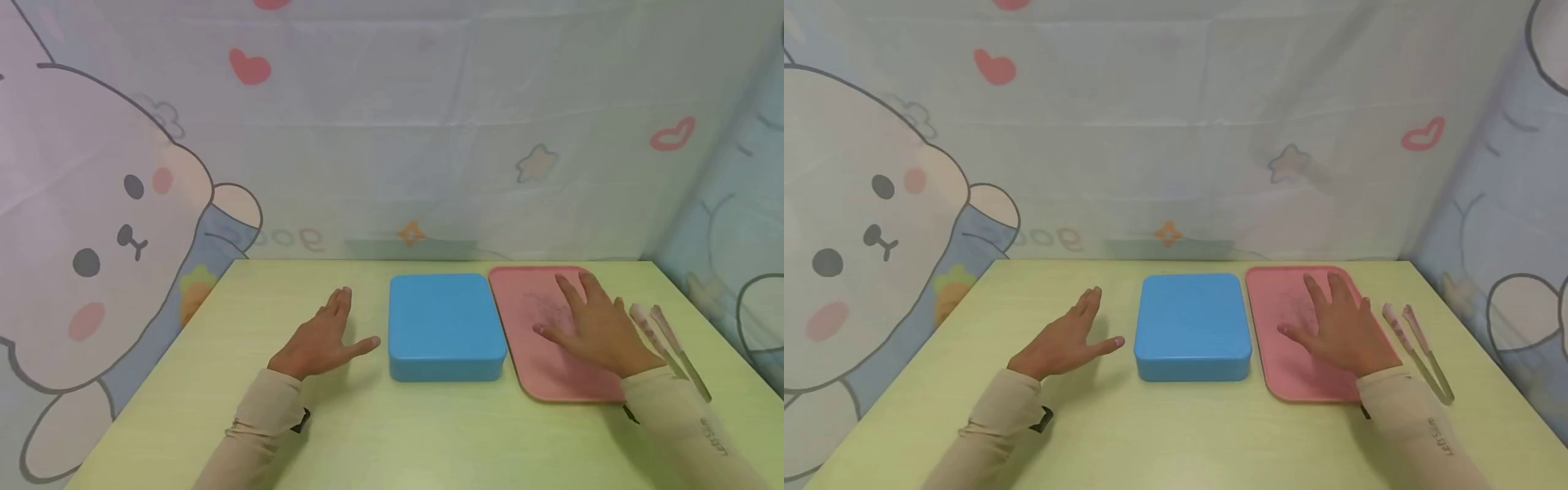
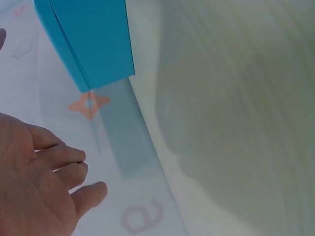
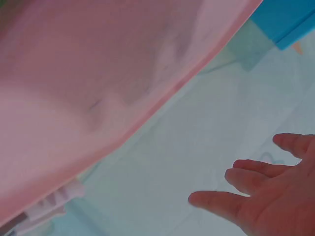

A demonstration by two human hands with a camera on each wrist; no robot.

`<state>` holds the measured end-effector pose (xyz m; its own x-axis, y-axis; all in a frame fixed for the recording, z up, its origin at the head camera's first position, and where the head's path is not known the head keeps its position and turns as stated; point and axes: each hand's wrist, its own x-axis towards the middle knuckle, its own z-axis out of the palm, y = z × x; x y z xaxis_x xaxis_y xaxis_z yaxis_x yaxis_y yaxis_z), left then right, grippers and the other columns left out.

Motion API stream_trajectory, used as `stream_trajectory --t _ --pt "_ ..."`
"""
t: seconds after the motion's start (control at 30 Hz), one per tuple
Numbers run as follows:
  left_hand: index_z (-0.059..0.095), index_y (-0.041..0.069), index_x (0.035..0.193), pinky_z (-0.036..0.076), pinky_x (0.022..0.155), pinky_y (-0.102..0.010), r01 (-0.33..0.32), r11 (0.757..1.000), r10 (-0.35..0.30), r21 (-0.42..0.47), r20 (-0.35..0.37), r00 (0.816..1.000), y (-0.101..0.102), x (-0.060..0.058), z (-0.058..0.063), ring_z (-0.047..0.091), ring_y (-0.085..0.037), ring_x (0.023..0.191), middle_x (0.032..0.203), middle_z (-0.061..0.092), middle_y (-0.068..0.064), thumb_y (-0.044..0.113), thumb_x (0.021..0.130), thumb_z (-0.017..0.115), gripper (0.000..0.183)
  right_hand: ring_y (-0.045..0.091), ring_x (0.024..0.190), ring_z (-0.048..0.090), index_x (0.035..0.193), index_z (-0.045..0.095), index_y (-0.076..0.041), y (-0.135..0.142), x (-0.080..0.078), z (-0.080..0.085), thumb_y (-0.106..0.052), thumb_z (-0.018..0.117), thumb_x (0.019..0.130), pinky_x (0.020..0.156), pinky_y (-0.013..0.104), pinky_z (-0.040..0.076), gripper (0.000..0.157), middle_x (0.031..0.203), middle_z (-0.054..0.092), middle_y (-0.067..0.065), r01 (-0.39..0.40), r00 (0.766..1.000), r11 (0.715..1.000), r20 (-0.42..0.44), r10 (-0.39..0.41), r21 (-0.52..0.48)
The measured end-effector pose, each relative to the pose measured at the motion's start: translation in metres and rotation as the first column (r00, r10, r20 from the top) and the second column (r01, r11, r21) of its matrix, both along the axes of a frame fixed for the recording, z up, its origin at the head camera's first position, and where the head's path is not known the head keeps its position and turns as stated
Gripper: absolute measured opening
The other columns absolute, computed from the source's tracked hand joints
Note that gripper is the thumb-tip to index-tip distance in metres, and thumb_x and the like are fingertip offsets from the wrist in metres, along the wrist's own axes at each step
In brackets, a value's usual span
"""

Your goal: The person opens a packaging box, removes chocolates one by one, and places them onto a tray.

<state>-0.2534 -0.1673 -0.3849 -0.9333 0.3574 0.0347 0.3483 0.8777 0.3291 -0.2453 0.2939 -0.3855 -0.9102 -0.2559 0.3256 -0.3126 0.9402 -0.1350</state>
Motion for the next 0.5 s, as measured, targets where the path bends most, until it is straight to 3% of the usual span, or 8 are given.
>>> stream_trajectory --t 0.17,0.3,0.4,0.5 --pt "-0.001 0.005 0.161 0.024 0.126 -0.052 0.011 0.998 -0.016 0.069 0.07 0.997 0.006 0.001 -0.007 0.0 -0.029 0.16 0.171 -0.005 -0.012 0.075 0.087 0.055 0.116 0.055 0.142 0.034 0.155 0.019 0.012 -0.023 0.001 -0.006 -0.06 0.062 0.092 0.107 0.068 0.041 0.105 0.159 0.022 0.036 -0.068 0.994 0.997 0.088 0.072 -0.041" --pt "-0.004 0.008 0.162 0.023 0.127 -0.05 0.028 0.996 -0.036 0.083 0.101 0.994 0.012 0.002 -0.01 -0.002 -0.026 0.16 0.172 -0.006 -0.01 0.079 0.084 0.056 0.121 0.052 0.151 0.02 0.157 0.01 0.011 -0.039 0.005 -0.008 -0.064 0.057 0.093 0.116 0.067 0.03 0.109 0.165 0.012 0.033 -0.07 0.973 0.994 0.213 0.087 -0.089" --pt "-0.005 0.011 0.162 0.022 0.128 -0.048 0.031 0.995 -0.043 0.09 0.126 0.991 0.018 0.002 -0.01 -0.002 -0.023 0.16 0.172 -0.006 -0.007 0.08 0.082 0.057 0.122 0.049 0.152 0.018 0.158 0.012 0.009 -0.05 0.007 -0.01 -0.065 0.057 0.093 0.12 0.066 0.023 0.108 0.166 0.012 0.03 -0.088 0.963 0.989 0.245 0.116 -0.12" --pt "-0.004 0.012 0.162 0.021 0.128 -0.048 0.039 0.993 -0.055 0.111 0.144 0.988 0.026 0.003 -0.01 0.0 -0.022 0.16 0.172 -0.005 -0.006 0.079 0.082 0.059 0.122 0.048 0.151 0.023 0.158 0.015 0.008 -0.058 0.006 -0.012 -0.065 0.057 0.093 0.119 0.065 0.027 0.107 0.165 0.016 0.029 -0.131 0.956 0.983 0.247 0.16 -0.13"
